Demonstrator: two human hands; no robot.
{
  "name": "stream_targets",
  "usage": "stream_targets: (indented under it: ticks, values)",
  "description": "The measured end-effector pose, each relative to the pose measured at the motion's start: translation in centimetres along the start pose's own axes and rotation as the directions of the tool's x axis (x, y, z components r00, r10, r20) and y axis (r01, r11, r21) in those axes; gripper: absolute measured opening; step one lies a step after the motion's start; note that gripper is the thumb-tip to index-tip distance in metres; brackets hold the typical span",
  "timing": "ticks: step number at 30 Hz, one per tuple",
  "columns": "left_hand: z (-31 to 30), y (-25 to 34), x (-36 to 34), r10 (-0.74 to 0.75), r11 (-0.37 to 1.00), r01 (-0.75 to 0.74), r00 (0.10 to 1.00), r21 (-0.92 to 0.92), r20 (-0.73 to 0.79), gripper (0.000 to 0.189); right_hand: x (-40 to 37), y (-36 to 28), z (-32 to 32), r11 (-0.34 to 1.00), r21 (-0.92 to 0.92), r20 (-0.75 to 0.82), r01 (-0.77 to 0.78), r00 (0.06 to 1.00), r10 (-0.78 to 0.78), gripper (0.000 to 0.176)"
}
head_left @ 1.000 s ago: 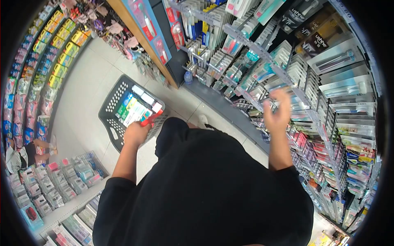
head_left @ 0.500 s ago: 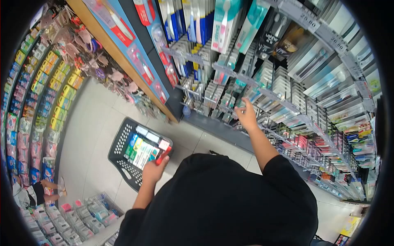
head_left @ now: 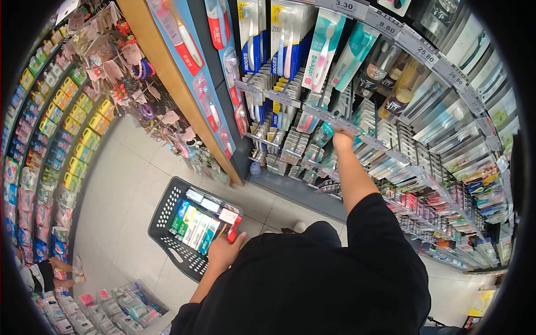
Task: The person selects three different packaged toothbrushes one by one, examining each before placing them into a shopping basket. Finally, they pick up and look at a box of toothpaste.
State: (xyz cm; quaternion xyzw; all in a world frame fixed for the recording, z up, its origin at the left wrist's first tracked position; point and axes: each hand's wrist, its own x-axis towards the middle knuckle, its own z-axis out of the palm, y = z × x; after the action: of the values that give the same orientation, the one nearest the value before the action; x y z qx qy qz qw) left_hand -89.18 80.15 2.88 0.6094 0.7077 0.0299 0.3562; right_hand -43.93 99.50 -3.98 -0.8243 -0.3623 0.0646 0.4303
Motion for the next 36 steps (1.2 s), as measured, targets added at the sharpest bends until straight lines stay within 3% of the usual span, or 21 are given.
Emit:
stream_targets:
  ticks: [4, 7, 13, 16, 19, 22, 25, 29, 32, 33, 36]
  values:
    - [-0.2, 0.2, -0.3, 0.038, 0.999, -0.038, 0.999, 0.004, 0.000, 0.063, -3.5, -0.7, -2.0, 0.916, 0.348, 0.188, -0.201, 0.972, 0.142, 0.031]
    - [-0.1, -0.1, -0.1, 0.046, 0.999, -0.045, 0.999, -0.010, 0.018, 0.062, -7.7, -2.6, -5.1, 0.774, 0.600, 0.280, -0.204, 0.959, 0.036, 0.027]
    - [0.2, -0.9, 0.8, 0.109, 0.991, -0.114, 0.992, 0.076, 0.060, 0.064, -12.0, -3.9, -9.4, 0.686, 0.663, 0.446, -0.301, 0.894, -0.039, 0.017]
    - [0.2, -0.1, 1.1, 0.023, 0.952, -0.056, 0.994, 0.303, 0.110, 0.065, -14.4, -3.8, -9.5, 0.649, 0.703, 0.398, -0.291, 0.917, -0.019, 0.013]
    - [-0.1, 1.1, -0.2, 0.293, 0.923, -0.259, 0.952, 0.284, -0.085, 0.066, -18.3, -1.8, -8.2, 0.687, 0.652, 0.433, -0.321, 0.901, 0.010, 0.013]
    - [-0.3, 3.3, 0.2, 0.479, 0.877, -0.479, 0.875, 0.017, -0.075, 0.068, -21.3, -2.2, -8.1, 0.652, 0.667, 0.477, -0.361, 0.879, -0.002, 0.014]
    - [0.1, 5.1, 0.9, 0.668, 0.733, -0.680, 0.724, -0.018, -0.170, 0.065, -22.4, -4.2, -9.5, 0.611, 0.730, 0.457, -0.307, 0.883, -0.103, 0.016]
    - [-0.1, 7.0, 0.7, 0.663, 0.708, -0.683, 0.730, -0.179, -0.167, 0.060, -21.3, -7.7, -12.5, 0.543, 0.814, 0.422, -0.207, 0.854, -0.306, 0.023]
    - [0.0, 7.9, 0.6, 0.545, 0.707, -0.387, 0.832, -0.592, 0.107, 0.059, -20.1, -8.7, -14.0, 0.423, 0.872, 0.407, -0.245, 0.843, -0.350, 0.031]
    - [0.6, 8.1, 0.7, 0.624, 0.550, -0.386, 0.780, -0.740, 0.056, 0.053, -20.0, -9.1, -14.4, 0.412, 0.873, 0.421, -0.261, 0.830, -0.366, 0.030]
    - [0.7, 8.6, 0.2, 0.711, 0.414, -0.133, 0.666, -0.901, 0.228, 0.044, -20.1, -10.3, -15.2, 0.433, 0.868, 0.423, -0.242, 0.818, -0.391, 0.030]
